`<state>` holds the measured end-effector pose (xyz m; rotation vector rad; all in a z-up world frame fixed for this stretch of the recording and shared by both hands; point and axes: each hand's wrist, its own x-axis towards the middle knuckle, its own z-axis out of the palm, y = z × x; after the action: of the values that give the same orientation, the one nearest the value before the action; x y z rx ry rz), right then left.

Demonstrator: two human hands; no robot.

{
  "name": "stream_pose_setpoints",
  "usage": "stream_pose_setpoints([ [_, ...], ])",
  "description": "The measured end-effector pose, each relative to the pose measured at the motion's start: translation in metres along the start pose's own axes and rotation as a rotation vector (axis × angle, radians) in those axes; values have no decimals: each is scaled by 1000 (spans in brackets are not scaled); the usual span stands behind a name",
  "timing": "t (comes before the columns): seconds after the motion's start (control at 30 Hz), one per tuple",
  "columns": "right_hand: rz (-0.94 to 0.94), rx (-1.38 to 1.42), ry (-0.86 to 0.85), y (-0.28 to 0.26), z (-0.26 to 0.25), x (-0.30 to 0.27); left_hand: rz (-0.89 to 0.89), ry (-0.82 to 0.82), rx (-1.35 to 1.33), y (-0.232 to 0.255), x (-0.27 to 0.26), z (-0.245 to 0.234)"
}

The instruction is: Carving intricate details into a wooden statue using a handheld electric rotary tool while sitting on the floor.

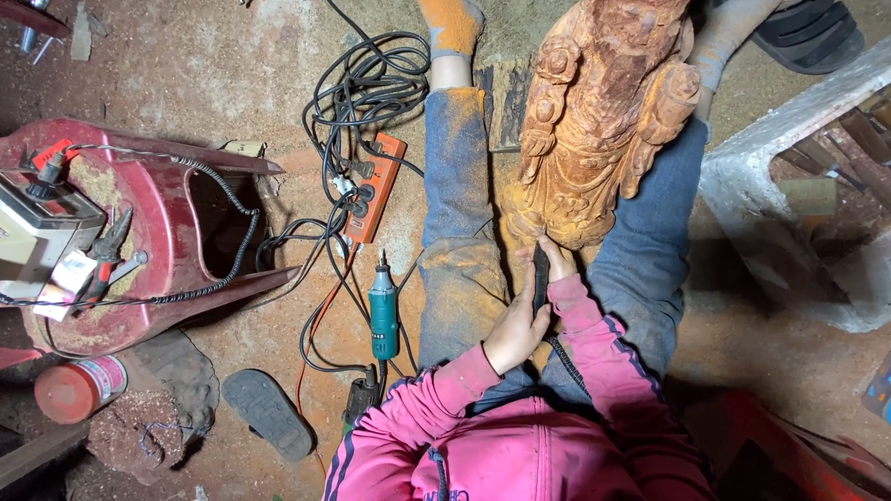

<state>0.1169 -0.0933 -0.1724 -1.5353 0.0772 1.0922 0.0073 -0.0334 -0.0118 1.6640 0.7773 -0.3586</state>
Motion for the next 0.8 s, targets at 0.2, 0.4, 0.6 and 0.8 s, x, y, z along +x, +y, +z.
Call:
stream_pose_setpoints([
  [0.2, -6, -27, 5, -3, 1, 3, -5, 21, -15, -4, 3, 4],
  [0.4, 40, -60, 19, -7, 0, 2, 10, 37, -15, -4, 2, 7],
  [0.6, 93, -26, 22, -22, 0, -8, 11, -4, 0, -12, 5, 14],
  [0.8, 62, -82, 3, -9, -7, -6, -14, -43, -25, 19, -18, 7],
])
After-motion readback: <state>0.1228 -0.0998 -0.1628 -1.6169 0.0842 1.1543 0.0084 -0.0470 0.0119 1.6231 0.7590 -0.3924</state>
